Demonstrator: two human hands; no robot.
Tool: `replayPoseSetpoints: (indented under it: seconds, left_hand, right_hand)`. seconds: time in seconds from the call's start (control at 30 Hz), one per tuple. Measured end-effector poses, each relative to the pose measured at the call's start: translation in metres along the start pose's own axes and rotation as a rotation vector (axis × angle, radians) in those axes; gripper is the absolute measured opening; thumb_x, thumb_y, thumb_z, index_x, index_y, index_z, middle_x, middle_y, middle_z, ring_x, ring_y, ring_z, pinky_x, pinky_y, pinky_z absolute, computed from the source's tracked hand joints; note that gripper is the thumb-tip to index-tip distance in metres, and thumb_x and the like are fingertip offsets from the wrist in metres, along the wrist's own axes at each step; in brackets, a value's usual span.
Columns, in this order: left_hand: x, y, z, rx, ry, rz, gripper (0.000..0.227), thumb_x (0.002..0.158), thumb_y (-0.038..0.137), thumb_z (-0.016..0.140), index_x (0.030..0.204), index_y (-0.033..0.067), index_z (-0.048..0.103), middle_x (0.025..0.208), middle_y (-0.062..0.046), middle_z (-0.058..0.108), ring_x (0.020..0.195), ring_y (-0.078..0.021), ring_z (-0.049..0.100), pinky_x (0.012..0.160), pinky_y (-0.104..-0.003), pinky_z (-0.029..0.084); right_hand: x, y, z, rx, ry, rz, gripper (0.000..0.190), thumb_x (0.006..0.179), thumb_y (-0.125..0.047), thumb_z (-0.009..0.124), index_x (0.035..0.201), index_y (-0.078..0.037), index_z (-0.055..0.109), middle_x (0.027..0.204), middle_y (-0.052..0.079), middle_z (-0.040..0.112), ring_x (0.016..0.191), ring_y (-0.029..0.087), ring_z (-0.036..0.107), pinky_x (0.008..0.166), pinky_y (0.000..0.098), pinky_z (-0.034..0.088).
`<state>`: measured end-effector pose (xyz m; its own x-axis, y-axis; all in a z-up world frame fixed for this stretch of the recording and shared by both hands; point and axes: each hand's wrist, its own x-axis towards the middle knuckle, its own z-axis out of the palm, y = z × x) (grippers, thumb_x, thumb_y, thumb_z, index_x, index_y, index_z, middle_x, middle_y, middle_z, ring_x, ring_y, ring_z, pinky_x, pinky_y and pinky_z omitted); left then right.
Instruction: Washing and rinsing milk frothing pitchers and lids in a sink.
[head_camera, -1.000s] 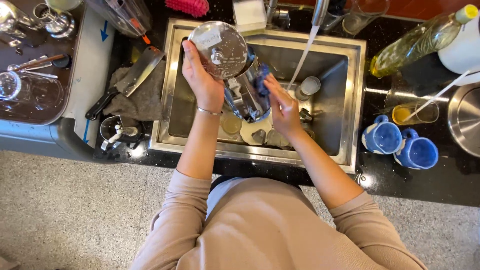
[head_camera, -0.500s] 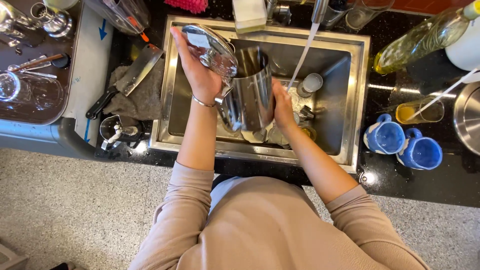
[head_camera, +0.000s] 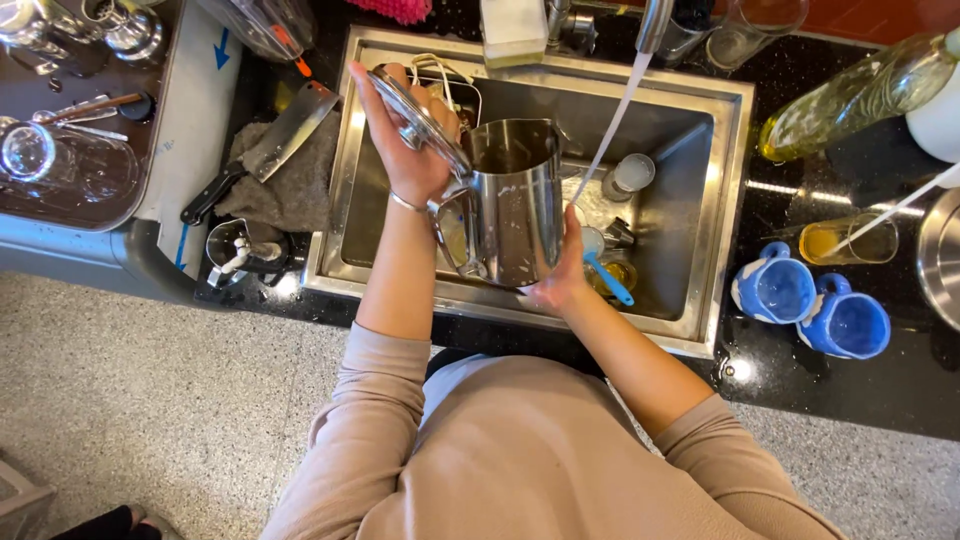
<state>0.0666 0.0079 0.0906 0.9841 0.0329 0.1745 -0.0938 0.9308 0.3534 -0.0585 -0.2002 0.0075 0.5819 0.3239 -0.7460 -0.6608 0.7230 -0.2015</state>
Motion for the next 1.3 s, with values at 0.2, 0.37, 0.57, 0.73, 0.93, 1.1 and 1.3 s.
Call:
replayPoseSetpoints:
  seconds: [0.2,0.37,0.57,0.73,0.93,1.1,1.3]
  left_hand:
    - [-0.018,0.022,0.028,0.282,-0.222,-0.01,0.056,0.109,0.064,0.04,0.081,0.0156,0.043,0.064,-0.004,0.042,0.058,-0.0175,0.054,0.072,-0.038,0.054]
    - [-0.037,0.014,0.04,0.522,-0.166,0.035,0.06,0.1,0.056,0.035,0.138,0.0121,0.052,0.133,-0.017,0.063,0.115,-0.0285,0.068,0.098,-0.045,0.059]
    - [-0.107,-0.059,-0.171,1.231,0.279,-0.007,0.042,0.103,0.025,0.065,0.133,-0.0053,0.066,0.103,-0.017,0.055,0.088,-0.02,0.048,0.08,-0.034,0.043]
    - [-0.091,-0.045,-0.064,1.055,0.509,0.202,0.043,0.101,0.025,0.069,0.133,-0.0046,0.068,0.114,-0.013,0.063,0.1,-0.0201,0.054,0.089,-0.035,0.044]
    - [-0.088,-0.056,-0.176,1.369,0.452,0.264,0.045,0.1,0.031,0.072,0.129,-0.0023,0.064,0.129,-0.015,0.07,0.117,-0.0247,0.064,0.102,-0.038,0.048]
    - [-0.094,-0.055,-0.189,1.743,0.199,0.433,0.033,0.104,0.031,0.07,0.127,0.0063,0.071,0.129,-0.01,0.073,0.121,-0.0226,0.07,0.11,-0.037,0.05]
    - [-0.08,-0.058,-0.14,1.571,0.215,0.311,0.026,0.096,0.029,0.073,0.103,0.0044,0.072,0.099,-0.005,0.075,0.095,-0.0216,0.07,0.09,-0.037,0.053]
  right_hand:
    - [0.023,-0.021,-0.022,0.123,-0.475,-0.054,0.08,0.096,-0.076,0.048,0.15,-0.017,0.055,0.148,0.013,0.055,0.135,0.035,0.053,0.114,0.0571,0.042]
    - [-0.001,-0.034,0.011,0.067,-0.283,-0.174,0.08,0.082,-0.074,0.051,0.142,-0.021,0.057,0.141,0.008,0.062,0.129,0.034,0.059,0.11,0.06,0.043]
    - [0.036,-0.039,-0.026,-0.02,-0.539,-0.353,0.08,0.09,-0.072,0.055,0.147,-0.016,0.055,0.149,0.009,0.058,0.14,0.034,0.054,0.119,0.0583,0.04]
    - [0.025,-0.027,-0.014,-0.125,-0.417,-0.456,0.071,0.09,-0.064,0.055,0.148,-0.025,0.048,0.146,0.006,0.058,0.135,0.036,0.057,0.116,0.0544,0.044]
    - [0.079,-0.028,-0.057,-0.14,-0.048,-0.398,0.054,0.1,-0.042,0.06,0.15,-0.027,0.046,0.125,0.009,0.065,0.106,0.034,0.064,0.072,0.0353,0.04]
    - [0.038,-0.038,-0.024,-0.235,-0.329,-0.771,0.04,0.103,-0.014,0.066,0.141,-0.007,0.054,0.133,0.011,0.064,0.123,0.023,0.061,0.107,0.0366,0.055]
    - [-0.019,-0.076,0.061,-0.803,-0.632,-0.927,0.058,0.11,-0.047,0.047,0.148,-0.004,0.053,0.145,0.012,0.06,0.135,0.022,0.059,0.119,0.0376,0.045]
